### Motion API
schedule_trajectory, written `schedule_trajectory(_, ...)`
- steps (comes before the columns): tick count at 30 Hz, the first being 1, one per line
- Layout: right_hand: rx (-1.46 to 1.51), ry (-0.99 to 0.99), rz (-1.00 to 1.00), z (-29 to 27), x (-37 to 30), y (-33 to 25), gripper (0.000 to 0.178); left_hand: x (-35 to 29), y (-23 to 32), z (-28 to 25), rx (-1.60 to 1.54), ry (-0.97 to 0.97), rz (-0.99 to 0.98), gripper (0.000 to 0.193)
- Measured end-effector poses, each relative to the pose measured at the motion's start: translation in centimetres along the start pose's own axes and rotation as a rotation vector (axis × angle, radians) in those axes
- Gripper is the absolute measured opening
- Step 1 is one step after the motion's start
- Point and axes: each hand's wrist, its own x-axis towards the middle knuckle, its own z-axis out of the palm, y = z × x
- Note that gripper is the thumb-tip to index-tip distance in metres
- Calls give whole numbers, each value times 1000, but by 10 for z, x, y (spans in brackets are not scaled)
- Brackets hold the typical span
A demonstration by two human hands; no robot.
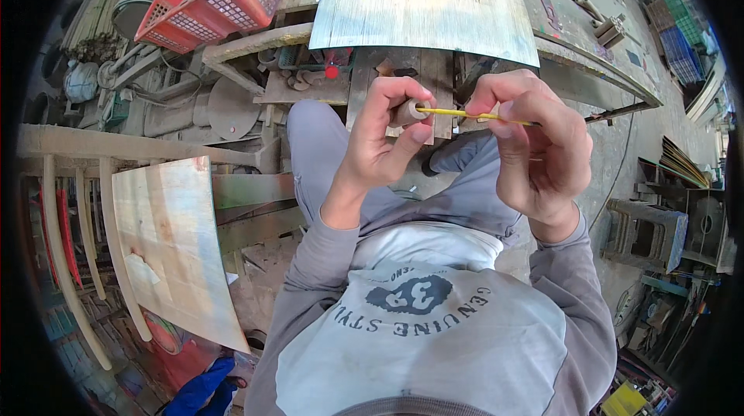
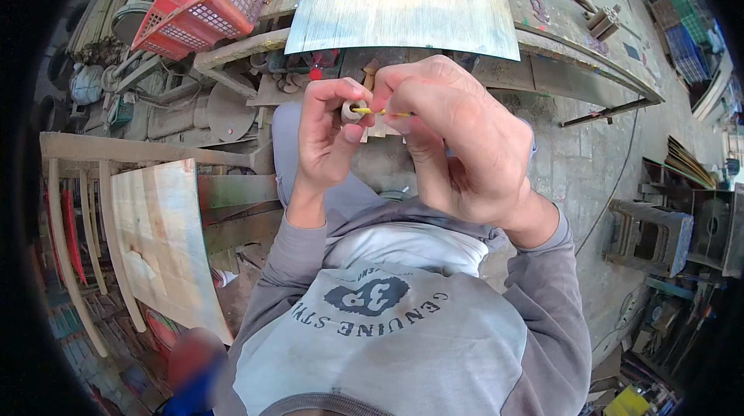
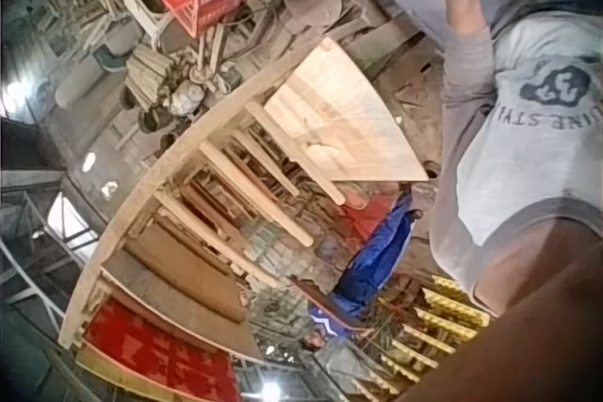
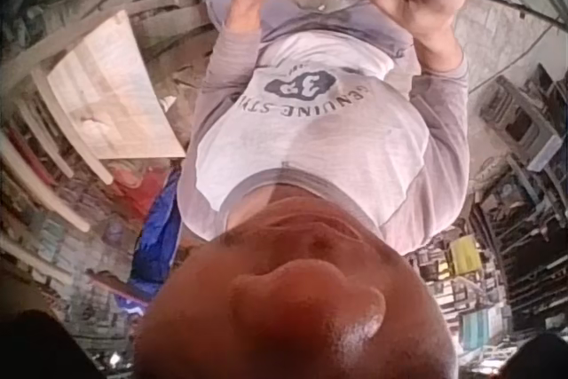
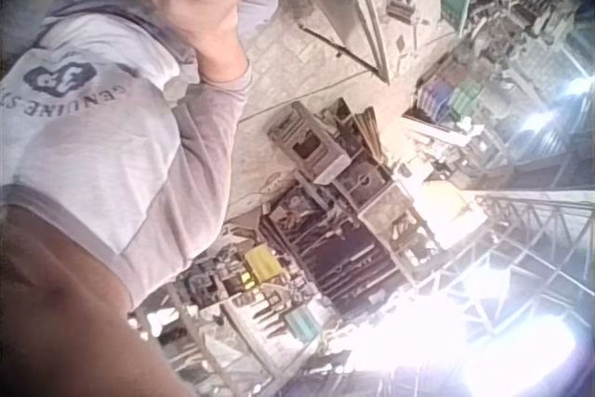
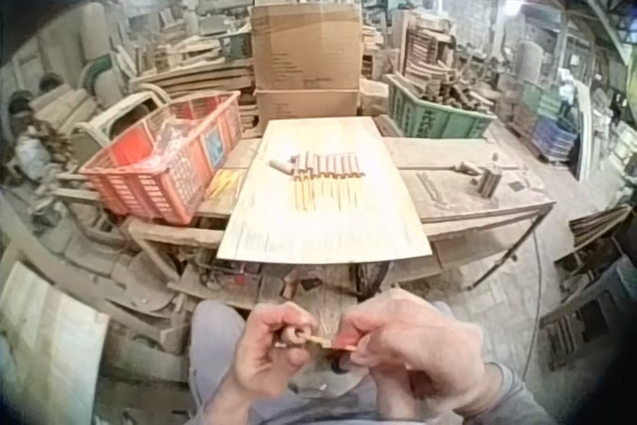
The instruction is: The person inserts thin colored sticks into small cylindrical wooden pieces and then uses a chisel to trim the protruding ends flush with the cylinder. The person repeats this process for multiple items, placing the finished pieces on a nearby workbench.
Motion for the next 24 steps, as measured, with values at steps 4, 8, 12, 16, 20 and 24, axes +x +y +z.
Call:
schedule_trajectory(4,33,11,19,2,2,0,33,-3,-3,1,-11,19,19,24)
schedule_trajectory(8,-15,-68,15,2,5,-3,23,-3,-3,2,-19,28,42,19)
schedule_trajectory(12,-67,-131,23,1,9,-6,18,-2,-2,2,-20,40,58,15)
schedule_trajectory(16,-35,-176,70,-4,7,-2,21,-2,-4,4,-45,60,50,12)
schedule_trajectory(20,149,-194,176,-13,13,19,49,-5,-9,-1,-76,137,-13,9)
schedule_trajectory(24,63,233,459,-66,25,109,30,-14,-20,-12,-185,196,-94,6)
